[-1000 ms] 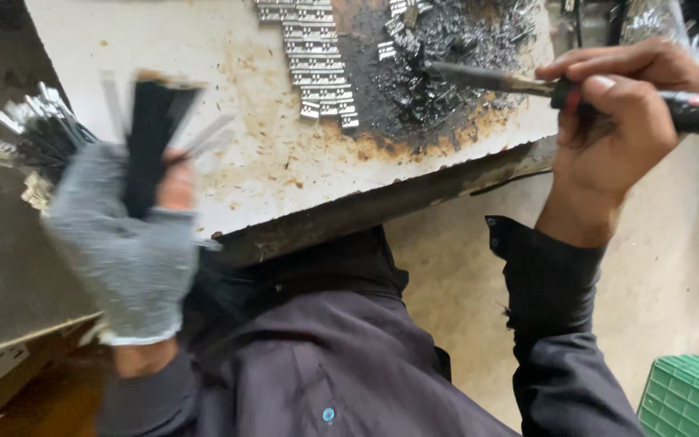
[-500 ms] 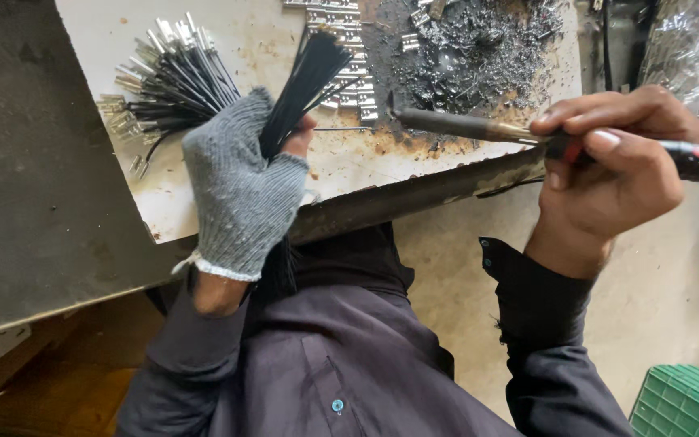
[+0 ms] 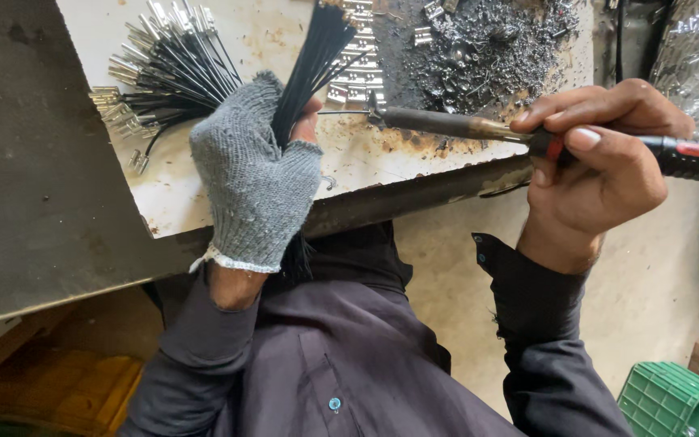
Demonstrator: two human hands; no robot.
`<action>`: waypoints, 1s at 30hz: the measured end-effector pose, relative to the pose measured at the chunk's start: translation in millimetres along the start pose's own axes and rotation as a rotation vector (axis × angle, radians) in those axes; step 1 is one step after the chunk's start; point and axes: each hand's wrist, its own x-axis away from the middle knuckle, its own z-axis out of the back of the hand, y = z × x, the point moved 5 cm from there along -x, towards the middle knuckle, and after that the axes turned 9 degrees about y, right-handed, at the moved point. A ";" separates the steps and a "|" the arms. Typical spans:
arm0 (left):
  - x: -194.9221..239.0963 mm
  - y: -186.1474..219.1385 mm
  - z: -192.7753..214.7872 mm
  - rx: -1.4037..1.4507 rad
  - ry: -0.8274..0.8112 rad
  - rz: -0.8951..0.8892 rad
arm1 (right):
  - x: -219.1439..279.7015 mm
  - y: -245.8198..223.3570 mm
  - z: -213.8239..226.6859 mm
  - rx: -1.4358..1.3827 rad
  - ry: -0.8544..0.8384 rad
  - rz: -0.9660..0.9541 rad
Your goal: The person holds a bundle of black wires with metal connectors in the left hand and uses a soldering iron in the right hand to apply solder to the connector ends. The person repeatedly dips the connectors into a solder pile on the work surface and then places the soldered connectors aside.
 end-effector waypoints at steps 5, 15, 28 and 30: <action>-0.1 0.8 -1.9 -0.021 -0.005 -0.019 | -2.7 -8.7 -10.6 0.055 -0.117 0.177; 0.4 4.9 -0.3 -0.033 0.004 -0.079 | -9.5 -19.0 -18.7 0.209 -0.180 0.058; 5.0 -4.4 0.3 0.058 0.022 -0.063 | -23.8 -10.7 72.5 -0.136 0.172 0.073; 14.3 -17.4 7.5 0.116 0.019 -0.016 | -25.3 -9.7 75.1 -0.001 0.172 0.118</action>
